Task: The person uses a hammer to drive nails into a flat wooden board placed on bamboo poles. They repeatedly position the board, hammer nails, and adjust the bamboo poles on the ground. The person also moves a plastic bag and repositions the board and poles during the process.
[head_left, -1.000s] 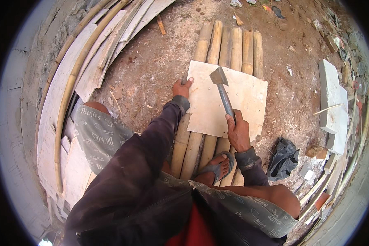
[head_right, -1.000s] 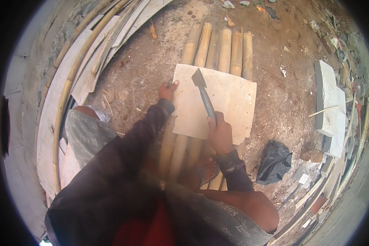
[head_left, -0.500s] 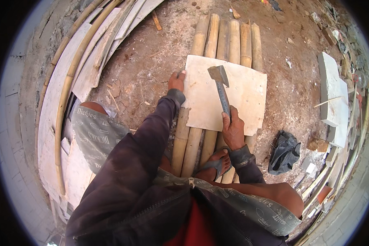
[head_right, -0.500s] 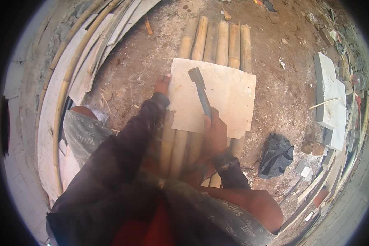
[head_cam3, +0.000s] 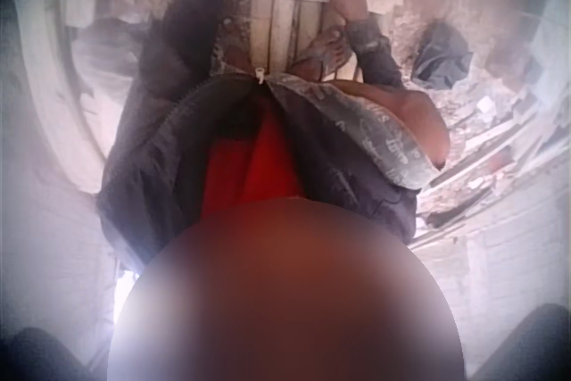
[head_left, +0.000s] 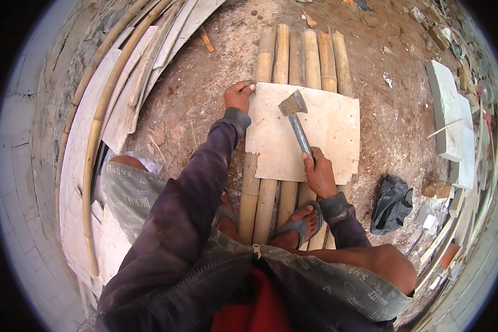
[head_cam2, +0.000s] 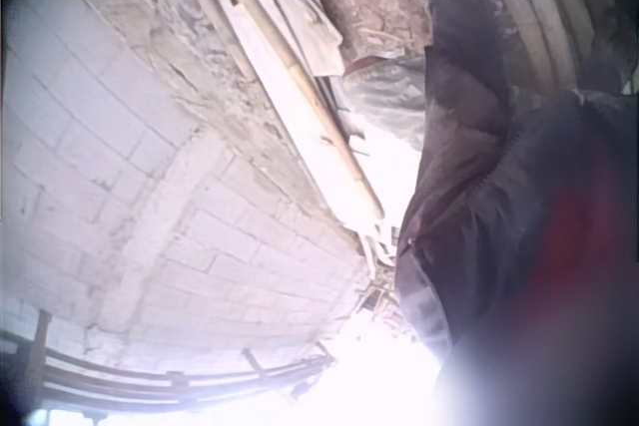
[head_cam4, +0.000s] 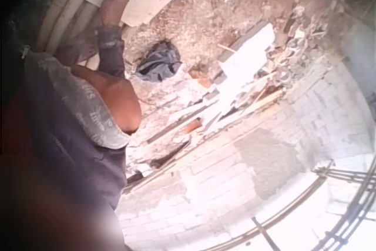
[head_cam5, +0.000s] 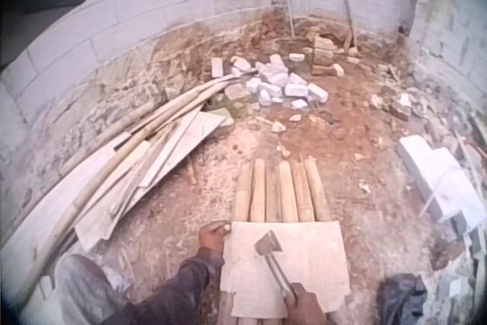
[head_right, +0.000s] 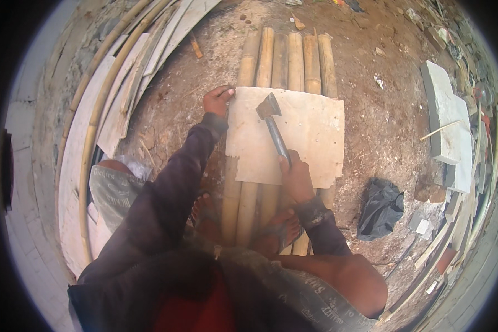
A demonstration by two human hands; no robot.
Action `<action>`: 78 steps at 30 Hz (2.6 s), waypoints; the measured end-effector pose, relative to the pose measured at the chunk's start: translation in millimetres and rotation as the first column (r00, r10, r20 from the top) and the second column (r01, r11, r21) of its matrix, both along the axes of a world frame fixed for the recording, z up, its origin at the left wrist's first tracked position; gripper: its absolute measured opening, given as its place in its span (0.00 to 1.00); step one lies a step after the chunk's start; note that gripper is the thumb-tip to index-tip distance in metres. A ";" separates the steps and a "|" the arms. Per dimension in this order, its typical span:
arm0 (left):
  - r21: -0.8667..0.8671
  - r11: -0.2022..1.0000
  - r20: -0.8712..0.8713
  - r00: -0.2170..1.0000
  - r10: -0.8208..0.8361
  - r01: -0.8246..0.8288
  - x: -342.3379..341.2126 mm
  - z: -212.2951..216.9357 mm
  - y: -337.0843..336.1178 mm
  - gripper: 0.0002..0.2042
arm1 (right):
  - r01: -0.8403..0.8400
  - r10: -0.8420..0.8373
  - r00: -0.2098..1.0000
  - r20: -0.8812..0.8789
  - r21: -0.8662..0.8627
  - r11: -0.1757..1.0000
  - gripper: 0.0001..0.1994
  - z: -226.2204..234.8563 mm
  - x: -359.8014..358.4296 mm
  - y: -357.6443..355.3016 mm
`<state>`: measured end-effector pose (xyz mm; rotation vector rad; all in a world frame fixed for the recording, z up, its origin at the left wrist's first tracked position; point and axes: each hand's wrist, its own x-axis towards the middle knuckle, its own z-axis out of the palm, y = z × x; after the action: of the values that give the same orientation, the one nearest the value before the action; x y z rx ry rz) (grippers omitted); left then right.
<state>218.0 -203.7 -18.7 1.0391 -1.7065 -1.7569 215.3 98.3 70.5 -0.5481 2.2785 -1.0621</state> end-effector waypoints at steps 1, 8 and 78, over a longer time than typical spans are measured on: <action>-0.006 1.000 0.001 1.000 0.003 -0.003 -2.2 -1.8 0.9 0.07 | 0.008 -0.008 1.000 -0.021 -0.019 1.000 0.17 10.4 -3.0 -5.2; -0.145 0.989 0.060 0.998 -0.032 0.041 -0.1 -10.4 6.0 0.07 | -0.089 0.062 0.991 -0.122 -0.222 0.971 0.15 85.3 -33.3 -55.0; -0.296 0.955 0.510 0.841 0.180 -0.025 35.0 -42.7 52.8 0.22 | -0.137 0.161 0.950 -0.266 0.105 0.985 0.18 20.7 -18.4 -84.3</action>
<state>253.0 -150.9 -61.4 1.5520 -2.0977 -1.1654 197.0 14.0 91.2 -0.8641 2.4593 -0.8540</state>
